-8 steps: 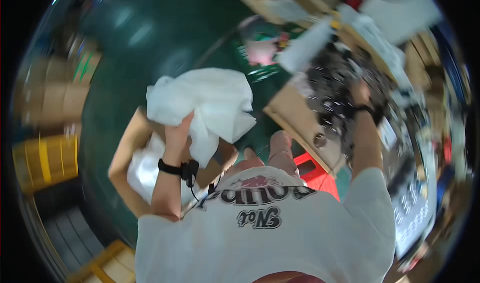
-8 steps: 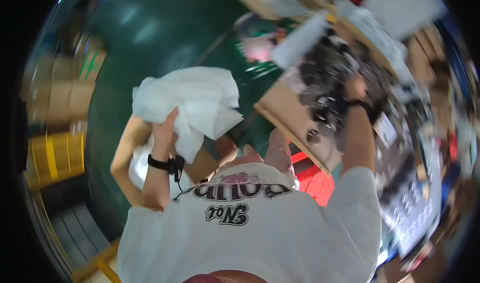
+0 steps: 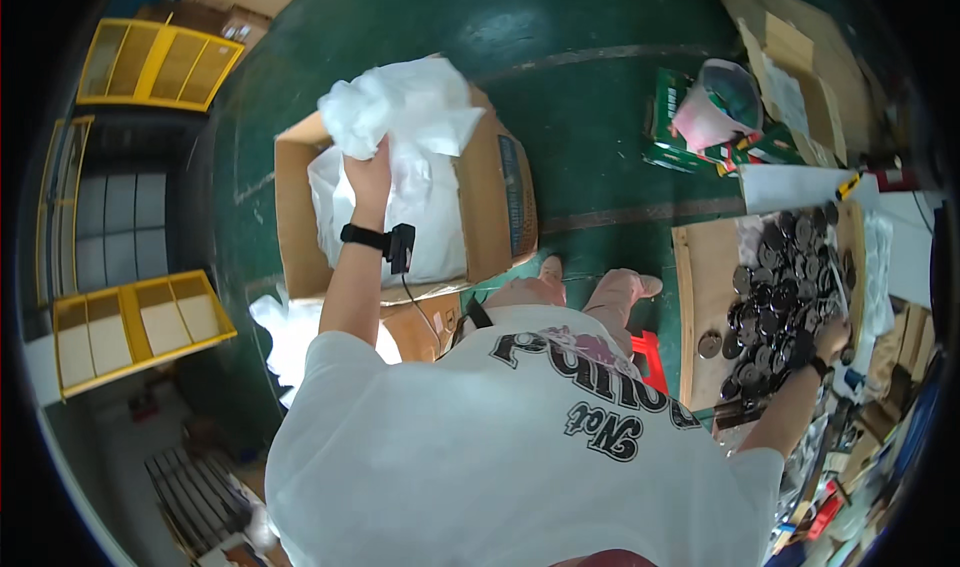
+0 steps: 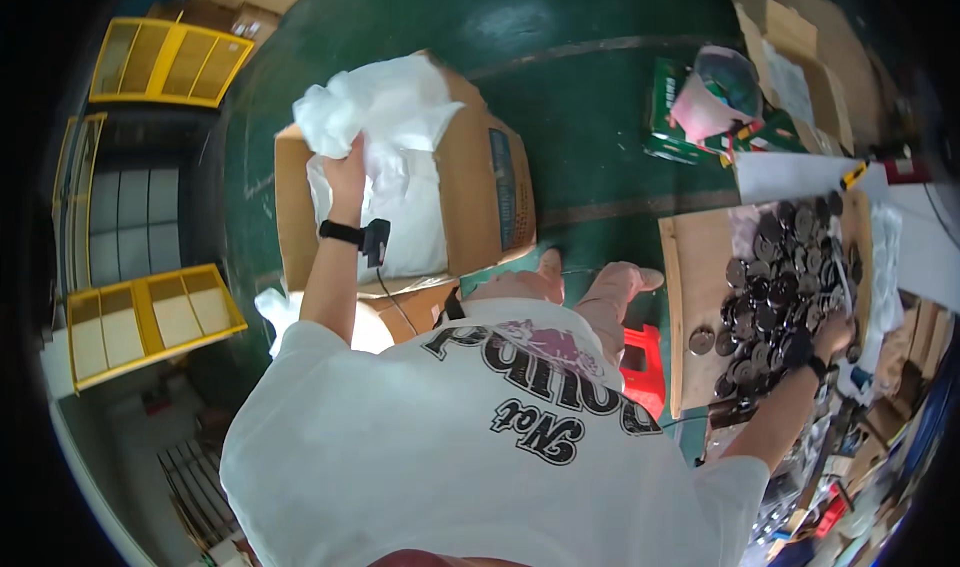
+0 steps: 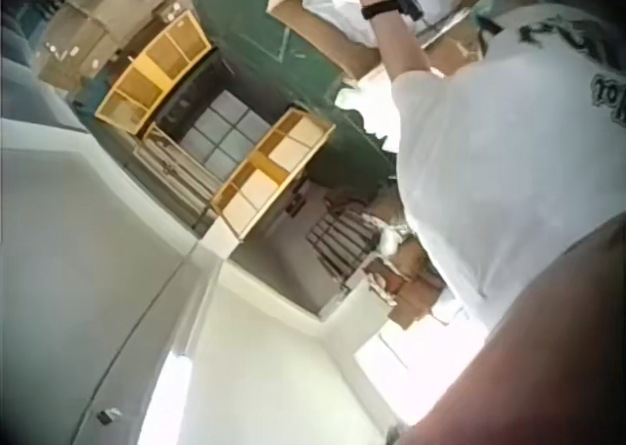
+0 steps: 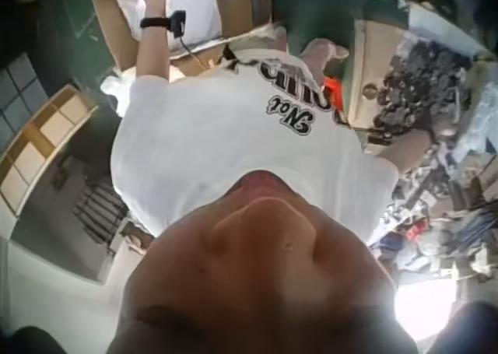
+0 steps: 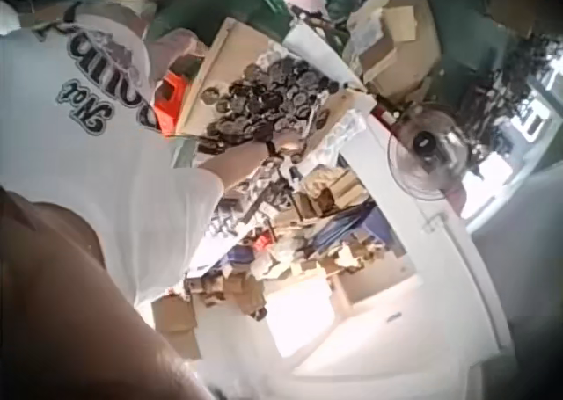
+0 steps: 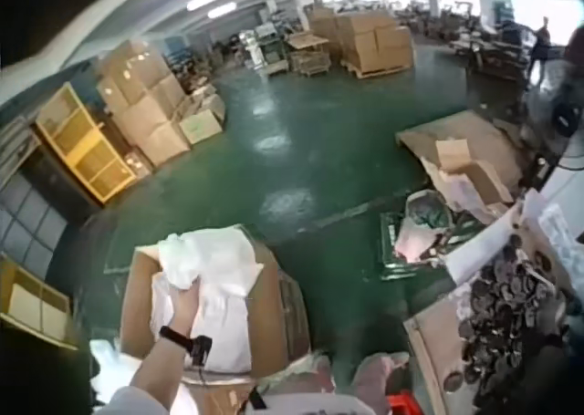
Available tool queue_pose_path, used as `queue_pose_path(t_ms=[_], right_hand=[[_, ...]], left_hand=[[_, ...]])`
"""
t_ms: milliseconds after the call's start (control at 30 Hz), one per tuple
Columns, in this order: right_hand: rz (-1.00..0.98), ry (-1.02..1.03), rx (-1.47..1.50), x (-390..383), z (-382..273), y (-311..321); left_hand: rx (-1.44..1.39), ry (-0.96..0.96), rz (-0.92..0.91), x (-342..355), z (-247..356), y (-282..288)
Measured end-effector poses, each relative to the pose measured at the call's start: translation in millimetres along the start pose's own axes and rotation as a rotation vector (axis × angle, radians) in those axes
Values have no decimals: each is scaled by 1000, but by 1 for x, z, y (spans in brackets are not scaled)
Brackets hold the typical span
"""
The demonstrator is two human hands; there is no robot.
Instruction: Silk screening logos onto small metal plates and cleaning the equipment.
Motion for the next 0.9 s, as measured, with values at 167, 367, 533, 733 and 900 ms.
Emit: queue_pose_path(t_ms=[167, 367, 533, 733, 900], right_hand=[[-119, -231, 942, -29, -90, 61], [74, 3, 1491, -3, -87, 134], [39, 100, 923, -93, -224, 191], [-568, 585, 1136, -227, -392, 94], [-1022, 876, 1311, -436, -547, 67]], left_hand=[[661, 155, -60, -44, -106, 6], [840, 389, -782, -85, -205, -84], [842, 653, -1711, -120, -246, -96], [798, 537, -1734, -81, -170, -63], [367, 220, -1033, -56, -131, 10]])
Point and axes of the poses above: each hand's wrist, its own x-axis towards the middle knuckle, its own y-axis out of the back of the hand, z = x × y, the point moved 2 cm from there along x, towards the middle knuckle, and after that the axes turned 6 degrees about -z, right-handed, at the moved point
